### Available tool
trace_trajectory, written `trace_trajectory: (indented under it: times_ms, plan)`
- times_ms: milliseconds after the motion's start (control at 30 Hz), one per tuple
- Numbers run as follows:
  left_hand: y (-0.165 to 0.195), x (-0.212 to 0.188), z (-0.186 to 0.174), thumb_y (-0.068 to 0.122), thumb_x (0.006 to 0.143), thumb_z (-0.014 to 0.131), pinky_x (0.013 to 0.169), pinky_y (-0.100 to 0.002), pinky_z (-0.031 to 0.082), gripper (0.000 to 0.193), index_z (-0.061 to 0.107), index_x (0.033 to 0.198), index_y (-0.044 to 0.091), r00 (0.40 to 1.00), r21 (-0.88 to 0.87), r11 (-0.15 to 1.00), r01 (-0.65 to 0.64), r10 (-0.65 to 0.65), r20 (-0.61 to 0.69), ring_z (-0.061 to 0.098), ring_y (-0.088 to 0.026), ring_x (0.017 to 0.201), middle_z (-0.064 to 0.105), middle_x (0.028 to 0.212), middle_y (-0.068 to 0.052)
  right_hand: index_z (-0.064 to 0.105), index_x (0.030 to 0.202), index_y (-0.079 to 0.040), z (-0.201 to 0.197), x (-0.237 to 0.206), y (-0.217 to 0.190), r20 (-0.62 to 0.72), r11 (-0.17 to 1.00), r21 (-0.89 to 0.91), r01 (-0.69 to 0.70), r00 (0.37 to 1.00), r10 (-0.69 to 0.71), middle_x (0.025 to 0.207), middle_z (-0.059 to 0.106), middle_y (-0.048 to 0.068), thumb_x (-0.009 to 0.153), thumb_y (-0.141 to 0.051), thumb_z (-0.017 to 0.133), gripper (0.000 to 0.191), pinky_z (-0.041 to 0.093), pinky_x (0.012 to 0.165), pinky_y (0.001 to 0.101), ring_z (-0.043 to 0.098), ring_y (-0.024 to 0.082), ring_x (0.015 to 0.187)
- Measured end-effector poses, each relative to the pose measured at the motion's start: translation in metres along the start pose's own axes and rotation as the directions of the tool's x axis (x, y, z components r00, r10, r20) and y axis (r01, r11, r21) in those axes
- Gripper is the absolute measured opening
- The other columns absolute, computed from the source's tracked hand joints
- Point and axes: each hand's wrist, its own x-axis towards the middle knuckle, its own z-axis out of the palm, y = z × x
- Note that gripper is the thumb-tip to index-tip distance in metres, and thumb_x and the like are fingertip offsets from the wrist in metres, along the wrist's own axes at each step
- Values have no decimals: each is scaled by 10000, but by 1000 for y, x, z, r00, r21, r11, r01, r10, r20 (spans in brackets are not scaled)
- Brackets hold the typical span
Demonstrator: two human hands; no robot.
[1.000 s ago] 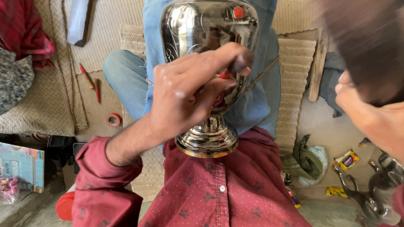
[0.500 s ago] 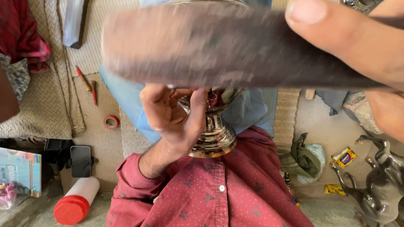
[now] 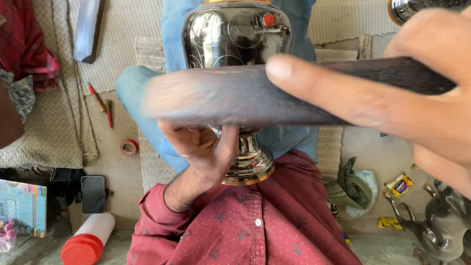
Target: The person sits cross-legged on the floor with a silver-plated vase held on their lap by a rope strap. They hold a small punch against the vase surface and strike it with a wooden mallet, working repeated blows around the body to chase a decorative floral pattern into the metal.
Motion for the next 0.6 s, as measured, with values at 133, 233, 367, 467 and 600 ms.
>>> trace_trajectory:
  times_ms: [133, 233, 367, 467, 600]
  plan:
    - [3, 2, -4, -175, 880, 737, 1000, -284, 494, 753, 282, 1421, 87, 978, -121, 972, 201, -192, 81, 574, -149, 1162, 532, 1334, -101, 473, 1521, -253, 3, -1, -2, -120, 985, 172, 11, 993, 10, 804, 559, 50, 643, 114, 723, 984, 387, 592, 387, 448, 203, 633]
    - [5, 4, -2, -174, 977, 717, 981, -259, 537, 647, 300, 1395, 92, 970, -180, 953, 243, -237, 53, 607, -124, 1144, 546, 1300, -91, 465, 1533, -249, 11, -1, 1, -98, 991, 134, -30, 994, 44, 821, 585, 54, 676, 117, 732, 969, 393, 579, 372, 455, 189, 632]
    - [3, 4, 2, -139, 990, 742, 918, -245, 597, 638, 317, 1402, 101, 977, -140, 967, 211, -204, 62, 644, -114, 1111, 548, 1274, -82, 458, 1534, -197, 15, -8, 4, -100, 986, 153, -72, 991, 88, 896, 620, 87, 726, 147, 704, 912, 432, 584, 342, 481, 168, 662]
    - [-3, -2, 2, -134, 954, 762, 891, -264, 587, 670, 322, 1404, 96, 981, -109, 975, 193, -194, 3, 630, -121, 1086, 513, 1311, -87, 468, 1531, -212, 12, -9, 5, -112, 971, 212, -109, 985, 134, 890, 609, 88, 727, 137, 700, 906, 432, 580, 342, 480, 174, 667]
    - [-17, -18, -5, -150, 932, 767, 954, -313, 541, 864, 201, 1509, 155, 989, -65, 987, 145, -147, -21, 548, -154, 1172, 399, 1482, -118, 484, 1528, -249, 6, -2, 9, -113, 985, 168, -23, 993, 42, 840, 582, 79, 705, 106, 712, 925, 413, 558, 356, 465, 192, 640]
